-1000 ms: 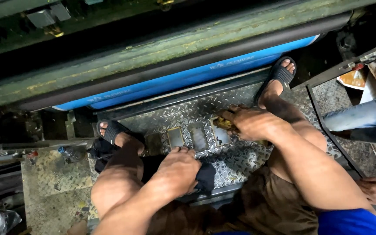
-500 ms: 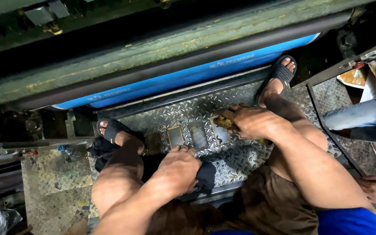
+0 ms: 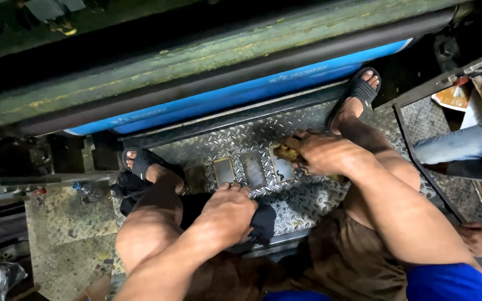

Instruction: Cleaning the rollers and internal parts of an offset printing machine using a cloth.

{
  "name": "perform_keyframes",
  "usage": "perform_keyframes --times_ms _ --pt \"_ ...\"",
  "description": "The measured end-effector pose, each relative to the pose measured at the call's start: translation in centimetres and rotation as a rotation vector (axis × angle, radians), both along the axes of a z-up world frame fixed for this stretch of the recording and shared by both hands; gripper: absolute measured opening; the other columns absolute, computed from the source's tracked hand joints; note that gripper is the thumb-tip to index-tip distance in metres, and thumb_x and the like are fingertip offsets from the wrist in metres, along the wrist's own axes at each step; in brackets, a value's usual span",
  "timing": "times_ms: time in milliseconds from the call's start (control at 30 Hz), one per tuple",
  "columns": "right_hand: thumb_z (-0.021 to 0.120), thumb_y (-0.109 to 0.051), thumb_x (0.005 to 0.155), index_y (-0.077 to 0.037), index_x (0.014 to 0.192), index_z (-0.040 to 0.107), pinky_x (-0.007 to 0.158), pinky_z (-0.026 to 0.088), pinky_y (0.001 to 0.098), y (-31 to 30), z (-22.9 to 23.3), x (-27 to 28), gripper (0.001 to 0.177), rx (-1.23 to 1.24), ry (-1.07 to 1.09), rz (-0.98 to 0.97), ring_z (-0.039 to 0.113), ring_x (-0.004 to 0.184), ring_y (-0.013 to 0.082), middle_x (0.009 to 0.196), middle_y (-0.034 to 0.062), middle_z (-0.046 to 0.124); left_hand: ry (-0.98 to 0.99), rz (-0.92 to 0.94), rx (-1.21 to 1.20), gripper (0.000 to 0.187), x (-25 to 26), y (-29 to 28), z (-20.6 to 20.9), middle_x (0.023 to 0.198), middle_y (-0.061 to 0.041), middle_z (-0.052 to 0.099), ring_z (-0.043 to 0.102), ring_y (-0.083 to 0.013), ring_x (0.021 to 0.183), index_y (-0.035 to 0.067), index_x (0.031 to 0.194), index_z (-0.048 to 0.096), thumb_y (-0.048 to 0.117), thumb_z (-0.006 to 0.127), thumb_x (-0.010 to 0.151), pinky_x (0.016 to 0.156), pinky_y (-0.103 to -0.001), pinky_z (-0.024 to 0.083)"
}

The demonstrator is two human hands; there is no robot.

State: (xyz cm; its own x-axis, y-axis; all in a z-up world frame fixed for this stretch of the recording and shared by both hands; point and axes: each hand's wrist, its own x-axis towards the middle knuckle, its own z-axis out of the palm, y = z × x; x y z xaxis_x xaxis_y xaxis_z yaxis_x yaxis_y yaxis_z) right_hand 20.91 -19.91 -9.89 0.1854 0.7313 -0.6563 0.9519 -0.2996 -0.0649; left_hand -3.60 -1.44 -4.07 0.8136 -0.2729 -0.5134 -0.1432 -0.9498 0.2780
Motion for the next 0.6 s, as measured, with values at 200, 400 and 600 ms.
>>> perform_keyframes --times_ms 200,400,600 --pt "0.055 -0.006 0.087 -0.005 0.156 0.038 0.041 0.051 0.0381 0.0 0.7 -0.3 0.071 0.084 0.011 0.022 0.064 0.05 0.0253 0.078 0.0128 0.075 -0.163 0.051 -0.051 0.027 -0.6 0.1 -1.0 0.11 -0.02 0.071 0.066 -0.0384 0.1 0.008 0.09 0.077 0.026 0.085 0.071 0.097 -0.053 0.048" --pt "0.05 -0.006 0.088 -0.018 0.164 0.031 0.044 0.043 0.0446 1.0 3.1 -0.9 0.079 0.089 0.093 -0.104 0.058 0.048 0.0268 0.07 0.0117 0.07 -0.197 0.079 -0.061 0.029 -0.8 0.1 -0.7 0.115 -0.021 0.071 0.067 -0.039 0.103 0.004 0.09 0.077 0.025 0.085 0.072 0.1 -0.054 0.05" --pt "0.053 -0.042 0.106 -0.016 0.165 0.033 0.088 0.062 0.0567 2.4 7.0 -1.7 0.068 -0.022 0.239 -0.364 0.079 0.097 0.042 0.151 0.0296 0.054 -0.014 0.067 -0.003 0.04 0.3 -0.5 0.9 0.115 -0.019 0.071 0.065 -0.039 0.113 0.009 0.108 0.081 0.034 0.085 0.077 0.104 -0.05 0.044"
